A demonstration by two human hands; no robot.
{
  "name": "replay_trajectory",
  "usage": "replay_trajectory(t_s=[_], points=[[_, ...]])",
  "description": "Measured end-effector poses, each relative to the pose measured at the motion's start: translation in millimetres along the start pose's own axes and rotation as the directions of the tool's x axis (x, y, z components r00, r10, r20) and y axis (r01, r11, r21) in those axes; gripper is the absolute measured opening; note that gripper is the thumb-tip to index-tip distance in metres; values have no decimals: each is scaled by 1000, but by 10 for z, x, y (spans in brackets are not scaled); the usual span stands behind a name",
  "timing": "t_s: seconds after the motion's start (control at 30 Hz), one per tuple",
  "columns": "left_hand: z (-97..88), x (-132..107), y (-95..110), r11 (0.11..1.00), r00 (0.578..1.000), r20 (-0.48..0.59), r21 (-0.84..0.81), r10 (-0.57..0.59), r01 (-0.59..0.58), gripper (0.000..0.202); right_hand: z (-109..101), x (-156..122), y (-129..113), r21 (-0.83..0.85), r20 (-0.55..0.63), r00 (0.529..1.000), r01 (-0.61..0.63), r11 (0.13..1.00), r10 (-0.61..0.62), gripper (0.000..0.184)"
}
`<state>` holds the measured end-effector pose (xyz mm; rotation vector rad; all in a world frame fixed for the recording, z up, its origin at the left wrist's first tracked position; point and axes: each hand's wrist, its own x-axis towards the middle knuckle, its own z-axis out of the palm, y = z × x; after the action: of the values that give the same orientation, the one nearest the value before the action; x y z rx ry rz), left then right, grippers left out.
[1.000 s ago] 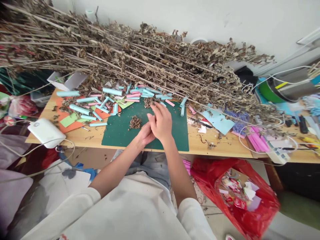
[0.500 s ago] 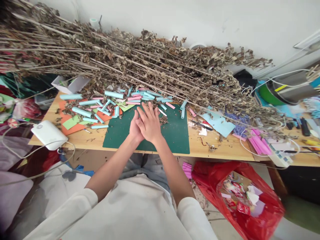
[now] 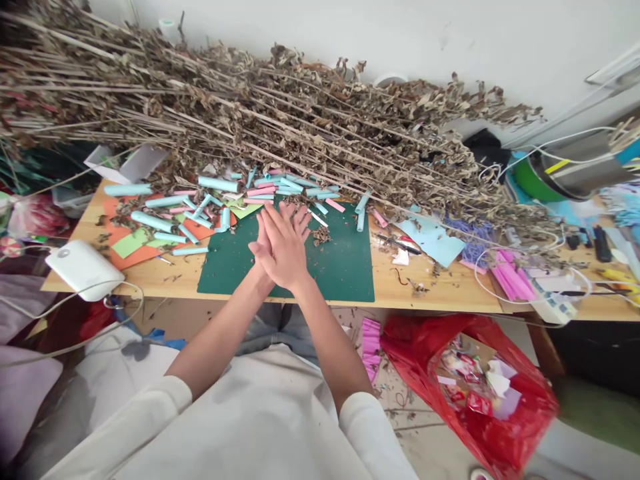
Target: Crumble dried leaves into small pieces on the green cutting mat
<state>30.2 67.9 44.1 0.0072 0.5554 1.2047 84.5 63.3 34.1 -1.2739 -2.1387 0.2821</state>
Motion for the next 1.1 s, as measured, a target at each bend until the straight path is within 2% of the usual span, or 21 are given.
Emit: replay_trajectory(t_s=[0.1,0.17,0.27,0.37,0.43,0.57,0.63,0.73,0.8,0.87,0.93,0.97,1.03,1.1], points=[[-21,-46,-79,998,993,109,28,-51,48,53,-58,82,62,-55,-74,996,-63,997,59,57],[-51,-85,-65,996,986,144,43,-87,82,56,-86,101,158,-88,-83,992,-99,991,92,54],[-66,-69,10,998,997,74,50,-30,26,62,-69,27,197,-76,-19,997,-73,994,72,55],[-29,14,28,994,995,-22,55,94,-93,56,-35,-39,72,-22,47,999,13,1000,-12,61],[1,41,-7,990,991,-44,63,127,-124,53,-44,-14,14,-30,68,998,10,999,-8,63],[14,-14,-37,994,996,86,108,25,-34,55,-78,86,121,-84,-57,995,-88,993,83,56],[5,-37,-5,994,991,132,107,7,-21,57,-66,74,171,-69,-52,995,-88,994,84,55],[7,-18,16,992,992,92,83,84,-92,70,-43,7,106,-17,34,999,-11,1000,12,59],[18,0,-23,989,991,59,74,122,-126,72,-58,-5,32,0,41,999,10,1000,-10,62],[28,-5,-75,992,992,65,57,112,-116,64,-95,26,14,3,-10,999,-38,999,38,62],[35,-28,-98,997,992,112,34,63,-68,52,-127,64,59,1,-51,993,-102,995,102,60],[40,-40,-94,999,990,134,27,37,-41,53,-133,72,88,-4,-50,991,-122,992,122,59],[59,-58,-72,1000,990,139,20,14,-17,58,-123,58,115,-11,-22,993,-119,993,119,58],[92,-67,-67,998,994,88,12,58,-59,57,-100,19,76,-19,12,997,-73,997,73,60]])
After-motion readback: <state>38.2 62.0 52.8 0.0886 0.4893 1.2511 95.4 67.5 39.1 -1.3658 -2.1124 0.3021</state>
